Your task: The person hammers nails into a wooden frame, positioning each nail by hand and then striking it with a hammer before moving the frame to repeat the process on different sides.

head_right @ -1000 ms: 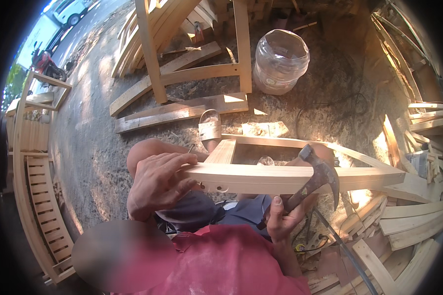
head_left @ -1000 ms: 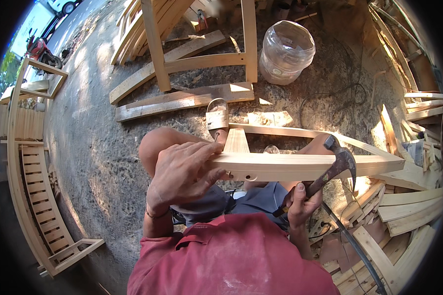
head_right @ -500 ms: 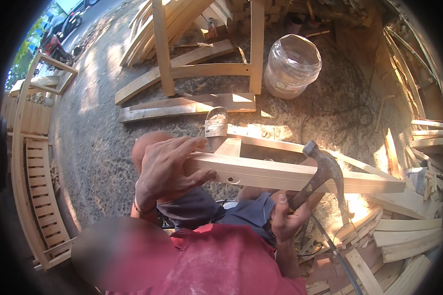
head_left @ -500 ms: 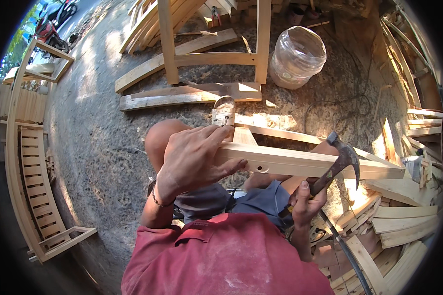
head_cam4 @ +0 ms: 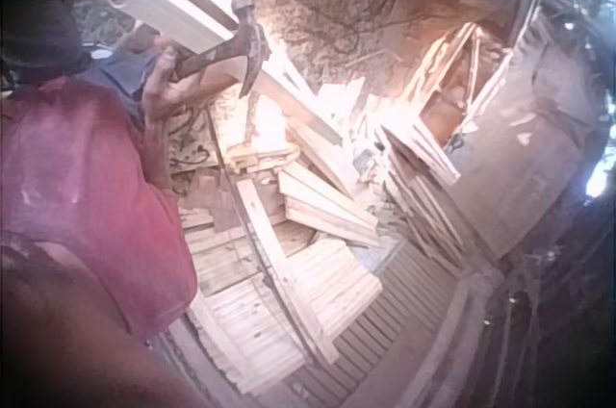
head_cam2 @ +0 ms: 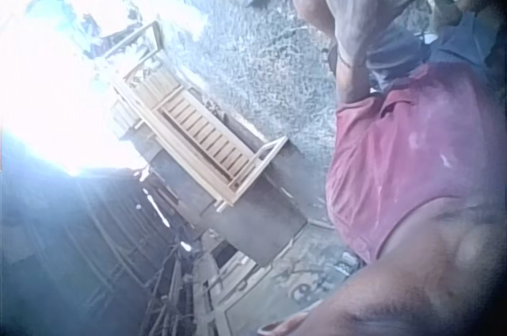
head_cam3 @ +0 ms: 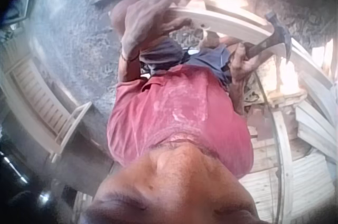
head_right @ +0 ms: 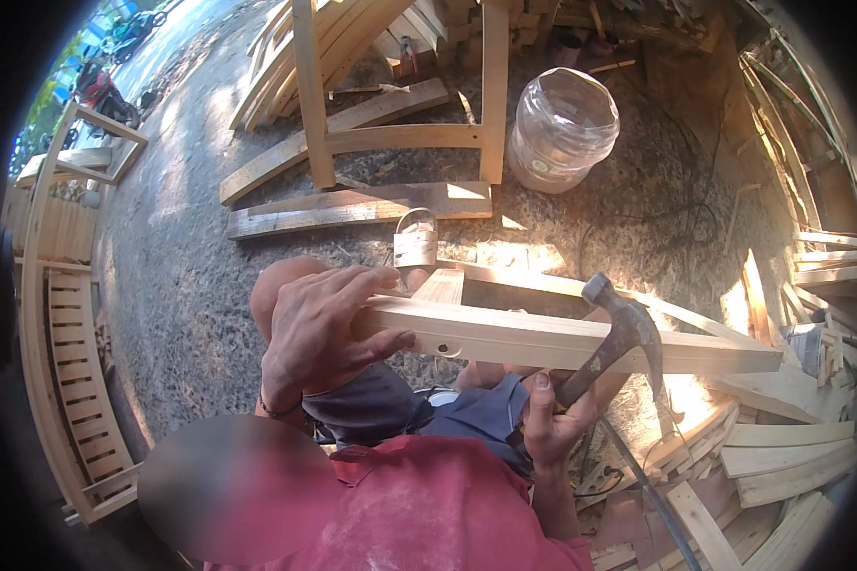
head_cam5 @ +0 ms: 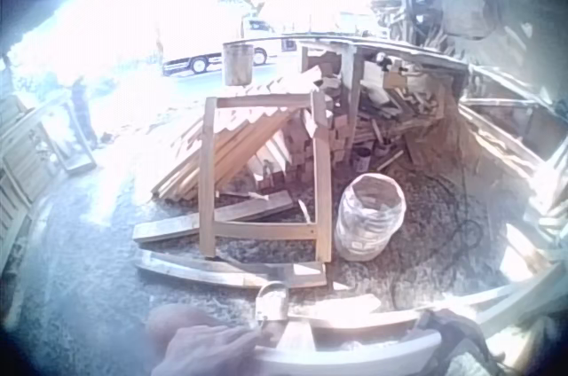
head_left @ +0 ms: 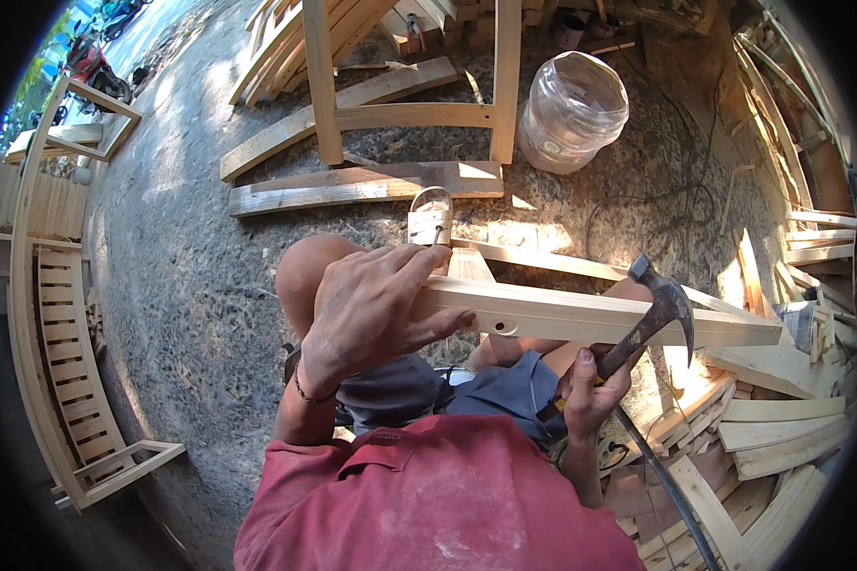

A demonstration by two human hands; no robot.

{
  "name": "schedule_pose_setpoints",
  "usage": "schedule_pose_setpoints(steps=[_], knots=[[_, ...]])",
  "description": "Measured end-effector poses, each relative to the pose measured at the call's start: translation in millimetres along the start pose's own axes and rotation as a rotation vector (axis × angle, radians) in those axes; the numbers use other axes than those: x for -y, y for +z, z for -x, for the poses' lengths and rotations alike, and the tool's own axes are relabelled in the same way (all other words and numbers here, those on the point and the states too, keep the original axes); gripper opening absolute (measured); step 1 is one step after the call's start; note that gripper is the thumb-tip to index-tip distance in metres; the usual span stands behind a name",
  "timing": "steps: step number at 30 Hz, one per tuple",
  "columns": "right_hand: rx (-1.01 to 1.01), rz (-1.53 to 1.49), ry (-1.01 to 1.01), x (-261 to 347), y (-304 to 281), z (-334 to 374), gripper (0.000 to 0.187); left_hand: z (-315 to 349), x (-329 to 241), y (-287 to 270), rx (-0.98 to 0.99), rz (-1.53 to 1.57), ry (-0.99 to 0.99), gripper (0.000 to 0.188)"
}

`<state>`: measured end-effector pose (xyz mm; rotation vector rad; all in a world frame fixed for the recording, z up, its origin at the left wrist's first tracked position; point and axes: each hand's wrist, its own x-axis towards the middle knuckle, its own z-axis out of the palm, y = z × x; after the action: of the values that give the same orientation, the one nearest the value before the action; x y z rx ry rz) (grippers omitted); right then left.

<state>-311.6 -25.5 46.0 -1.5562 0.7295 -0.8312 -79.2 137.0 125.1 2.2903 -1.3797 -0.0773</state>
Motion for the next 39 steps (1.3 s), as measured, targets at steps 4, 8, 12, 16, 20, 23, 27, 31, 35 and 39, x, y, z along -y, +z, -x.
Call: schedule_pose_setpoints(steps=[4, 8, 12, 16, 20, 23, 27, 31, 35, 39], knots=[[-0.002, -0.016, 0.004, -0.6, 0.4, -0.8, 0.019, 0.2, 1.6, 0.5, -0.010, 0.007, 0.026, 0.057], [-0.007, -0.007, -0.012, -2.9, 1.4, -2.3, 0.019, 0.4, 2.6, 2.4, -0.023, -0.021, 0.039, 0.055], [-0.002, 0.011, -0.030, -3.0, 2.2, -4.1, 0.018, 0.6, 3.5, 3.4, -0.011, -0.027, 0.027, 0.055], [0.005, 0.012, -0.013, -1.1, 1.6, -4.2, 0.018, 0.2, 4.7, 4.7, -0.021, -0.026, 0.032, 0.056], [0.015, 0.000, -0.005, -1.7, 0.1, -3.4, 0.018, 1.2, 4.1, 6.9, -0.073, 0.022, 0.016, 0.059], [0.036, 0.009, -0.009, -4.3, -0.2, -3.8, 0.020, 2.7, 2.9, 7.9, -0.070, 0.008, 0.001, 0.060], [0.011, 0.011, -0.030, -6.7, 0.5, -2.4, 0.029, 3.9, 2.6, 9.1, -0.083, 0.000, 0.002, 0.063], [-0.005, 0.021, 0.001, -8.2, -0.8, 1.7, 0.042, 6.4, 2.8, 10.3, -0.081, -0.007, -0.009, 0.064], [-0.008, -0.044, -0.036, -14.4, -4.2, 5.4, 0.036, 11.4, -0.4, 12.0, -0.087, -0.023, -0.021, 0.064], [-0.004, 0.096, -0.113, -19.2, -7.3, 8.3, 0.077, 14.8, 0.5, 9.8, -0.127, -0.056, 0.059, 0.052]])
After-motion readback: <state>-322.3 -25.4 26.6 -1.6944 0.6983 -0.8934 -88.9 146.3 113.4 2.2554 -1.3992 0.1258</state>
